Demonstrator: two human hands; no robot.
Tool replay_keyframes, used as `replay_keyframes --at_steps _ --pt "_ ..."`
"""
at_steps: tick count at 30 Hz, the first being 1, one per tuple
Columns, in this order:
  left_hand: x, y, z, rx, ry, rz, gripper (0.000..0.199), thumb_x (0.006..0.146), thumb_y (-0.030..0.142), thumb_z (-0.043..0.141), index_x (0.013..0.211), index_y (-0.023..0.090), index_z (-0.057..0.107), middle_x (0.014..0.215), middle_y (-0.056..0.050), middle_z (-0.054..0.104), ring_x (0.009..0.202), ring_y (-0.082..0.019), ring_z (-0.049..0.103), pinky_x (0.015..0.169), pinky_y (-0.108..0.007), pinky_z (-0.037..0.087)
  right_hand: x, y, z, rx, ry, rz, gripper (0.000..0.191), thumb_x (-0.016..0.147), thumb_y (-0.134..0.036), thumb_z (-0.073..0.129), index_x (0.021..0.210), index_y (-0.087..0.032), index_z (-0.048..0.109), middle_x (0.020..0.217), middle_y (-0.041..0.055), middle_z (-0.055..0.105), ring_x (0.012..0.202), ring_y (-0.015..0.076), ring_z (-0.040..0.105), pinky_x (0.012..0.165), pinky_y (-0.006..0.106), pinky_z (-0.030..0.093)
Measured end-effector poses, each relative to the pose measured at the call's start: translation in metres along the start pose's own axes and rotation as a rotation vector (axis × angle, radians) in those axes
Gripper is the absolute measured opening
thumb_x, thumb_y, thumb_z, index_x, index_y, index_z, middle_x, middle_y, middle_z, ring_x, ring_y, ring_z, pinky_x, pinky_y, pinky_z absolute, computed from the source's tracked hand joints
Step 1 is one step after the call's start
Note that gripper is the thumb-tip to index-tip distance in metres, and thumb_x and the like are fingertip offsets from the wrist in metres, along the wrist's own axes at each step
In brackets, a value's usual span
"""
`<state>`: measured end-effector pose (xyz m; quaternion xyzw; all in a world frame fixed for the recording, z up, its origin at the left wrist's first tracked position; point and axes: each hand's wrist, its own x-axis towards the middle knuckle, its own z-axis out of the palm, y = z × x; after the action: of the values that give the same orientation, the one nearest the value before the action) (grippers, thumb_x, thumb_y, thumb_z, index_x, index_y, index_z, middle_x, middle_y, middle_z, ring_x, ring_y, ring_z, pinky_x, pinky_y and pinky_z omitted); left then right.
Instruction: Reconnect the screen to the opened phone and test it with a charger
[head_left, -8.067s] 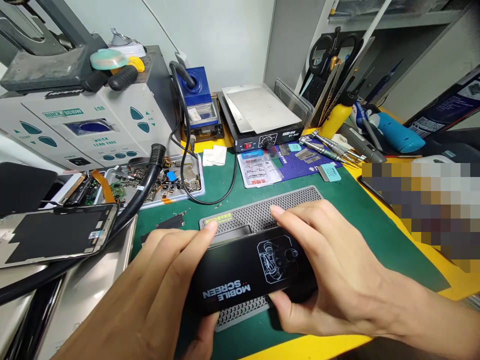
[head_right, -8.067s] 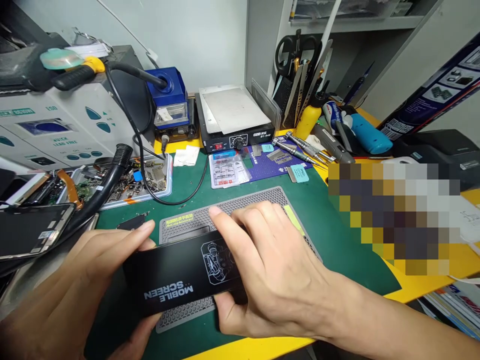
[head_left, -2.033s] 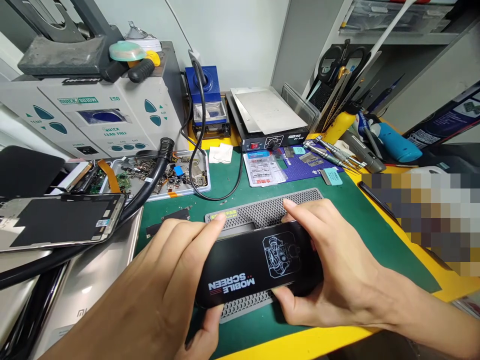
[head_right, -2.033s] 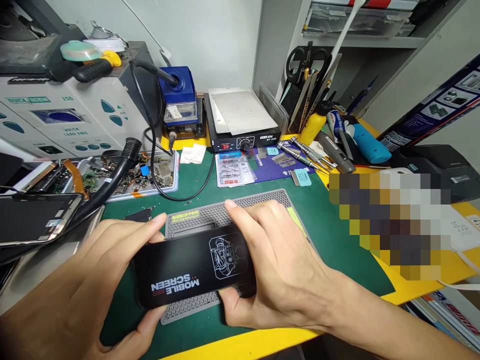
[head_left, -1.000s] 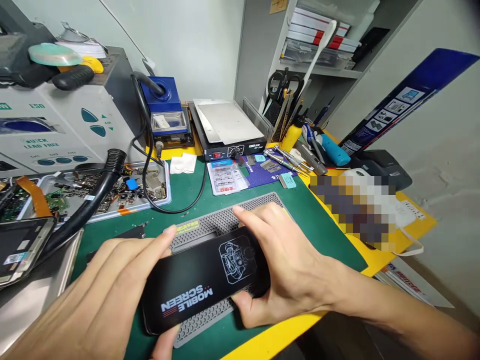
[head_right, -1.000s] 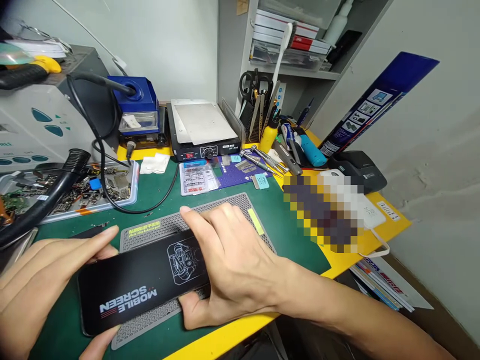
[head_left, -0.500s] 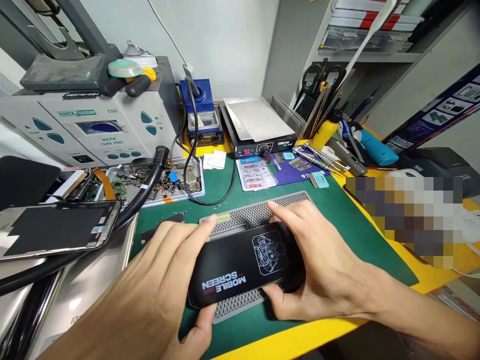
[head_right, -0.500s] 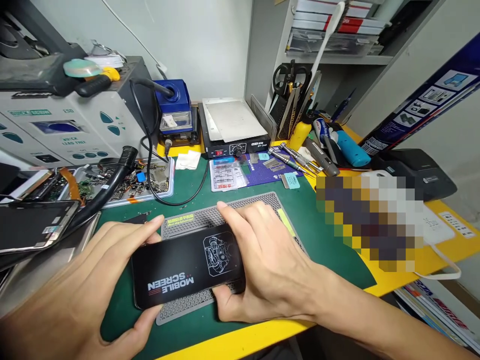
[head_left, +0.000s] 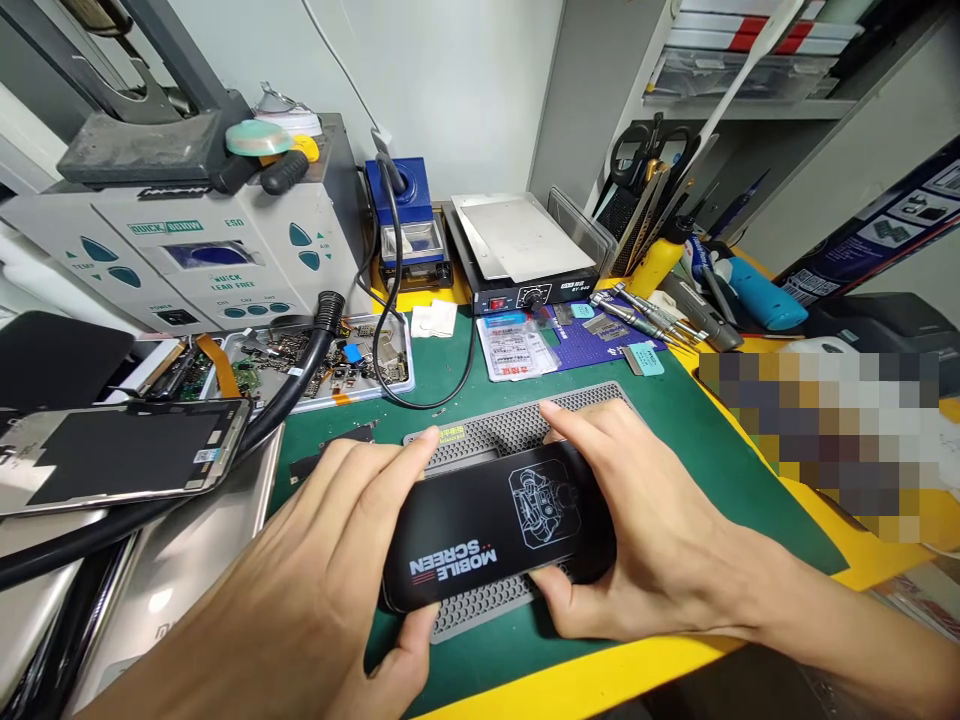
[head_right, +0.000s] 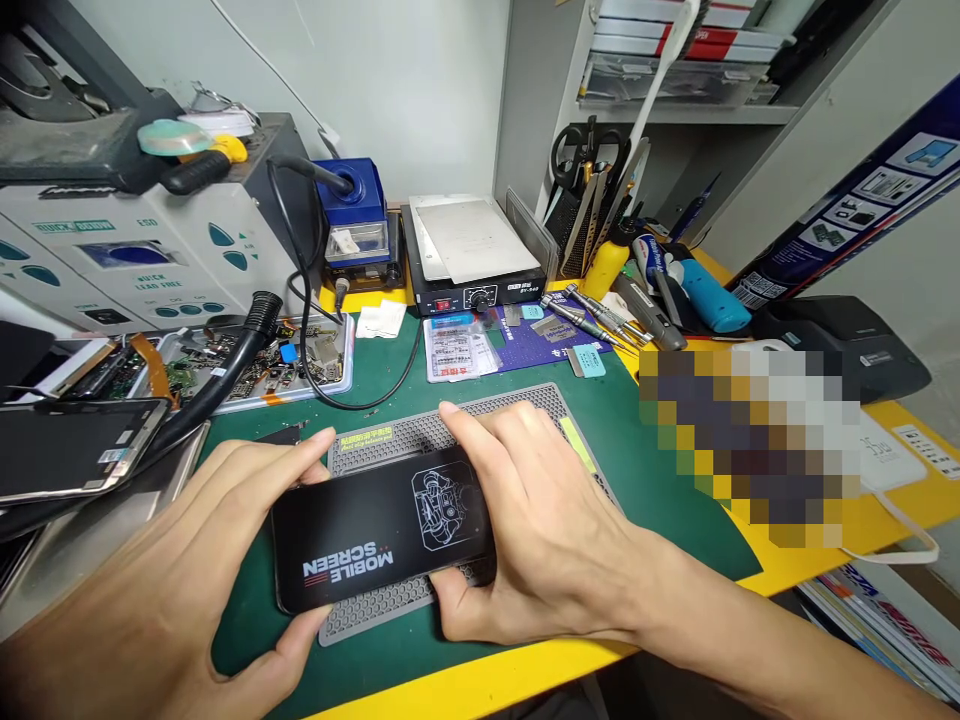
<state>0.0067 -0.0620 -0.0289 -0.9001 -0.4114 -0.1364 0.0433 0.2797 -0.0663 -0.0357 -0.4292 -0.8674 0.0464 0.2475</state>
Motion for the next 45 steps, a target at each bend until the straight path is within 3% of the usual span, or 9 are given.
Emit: replay_keyframes --at_steps 17,45 --pt "-0.0003 -0.0035 0.0018 0.004 -0.018 0.030 0.088 0.069 0.025 0.062 0.152 0.014 0.034 0.133 -0.015 0.054 0.124 -0.034 0.048 0.110 -0.046 0.028 0.0003 -0.0002 -0.0002 -0.008 -0.011 0.007 0.091 0.071 -0.034 0.069 0.148 -0.006 0.029 0.108 0.0173 0.053 0.095 0.0323 0.051 0.082 0.051 0.050" --pt "-0.0045 -0.0068 0.0044 0.012 -0.051 -0.015 0.086 0.075 0.027 0.062 0.155 0.018 0.029 0.138 -0.014 0.054 0.124 -0.032 0.051 0.101 -0.046 0.039 0.0020 0.0012 0.0003 0.031 -0.018 0.008 0.093 0.068 -0.035 0.070 0.147 -0.003 0.032 0.109 0.0171 0.053 0.096 0.0304 0.050 0.083 0.049 0.050"
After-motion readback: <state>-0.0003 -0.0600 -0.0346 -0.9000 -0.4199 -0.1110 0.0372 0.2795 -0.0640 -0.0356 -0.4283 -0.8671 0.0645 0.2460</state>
